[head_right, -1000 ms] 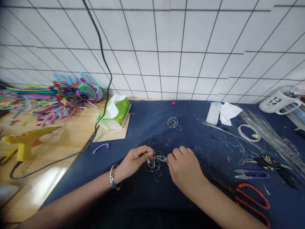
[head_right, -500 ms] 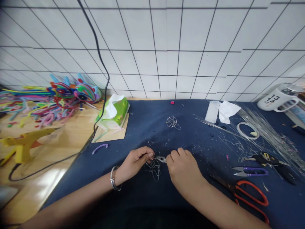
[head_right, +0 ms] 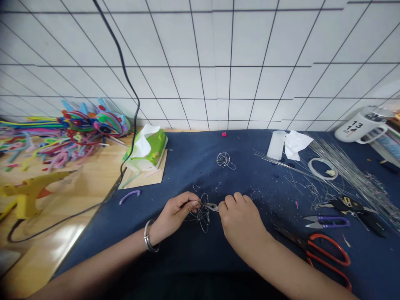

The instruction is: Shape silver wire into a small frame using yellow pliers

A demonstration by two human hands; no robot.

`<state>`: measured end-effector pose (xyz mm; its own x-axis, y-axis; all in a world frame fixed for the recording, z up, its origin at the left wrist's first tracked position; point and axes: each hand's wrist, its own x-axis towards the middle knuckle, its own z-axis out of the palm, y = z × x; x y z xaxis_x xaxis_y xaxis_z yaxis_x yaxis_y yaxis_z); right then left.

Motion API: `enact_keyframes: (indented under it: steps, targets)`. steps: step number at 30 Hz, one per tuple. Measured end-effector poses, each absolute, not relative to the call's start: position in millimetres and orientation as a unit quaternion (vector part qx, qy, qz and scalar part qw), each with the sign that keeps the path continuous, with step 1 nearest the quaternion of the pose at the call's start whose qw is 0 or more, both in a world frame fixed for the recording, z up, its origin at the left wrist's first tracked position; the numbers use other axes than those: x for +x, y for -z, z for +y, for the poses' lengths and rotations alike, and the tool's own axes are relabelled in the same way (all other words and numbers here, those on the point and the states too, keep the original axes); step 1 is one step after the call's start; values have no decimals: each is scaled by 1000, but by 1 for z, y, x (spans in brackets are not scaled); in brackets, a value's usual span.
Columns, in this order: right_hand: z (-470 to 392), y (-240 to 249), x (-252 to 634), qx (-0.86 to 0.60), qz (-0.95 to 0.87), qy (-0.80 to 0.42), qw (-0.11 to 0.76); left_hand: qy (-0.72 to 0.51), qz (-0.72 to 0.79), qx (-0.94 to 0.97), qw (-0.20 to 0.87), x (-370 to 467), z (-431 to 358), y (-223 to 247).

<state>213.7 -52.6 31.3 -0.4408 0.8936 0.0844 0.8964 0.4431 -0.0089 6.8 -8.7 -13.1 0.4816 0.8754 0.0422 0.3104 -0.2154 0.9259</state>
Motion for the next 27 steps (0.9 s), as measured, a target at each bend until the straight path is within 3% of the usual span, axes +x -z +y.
enact_keyframes:
  steps: [27]
  targets:
    - [-52, -34, 208, -549, -834, 3, 53, -304, 420, 733, 440, 10, -12, 10]
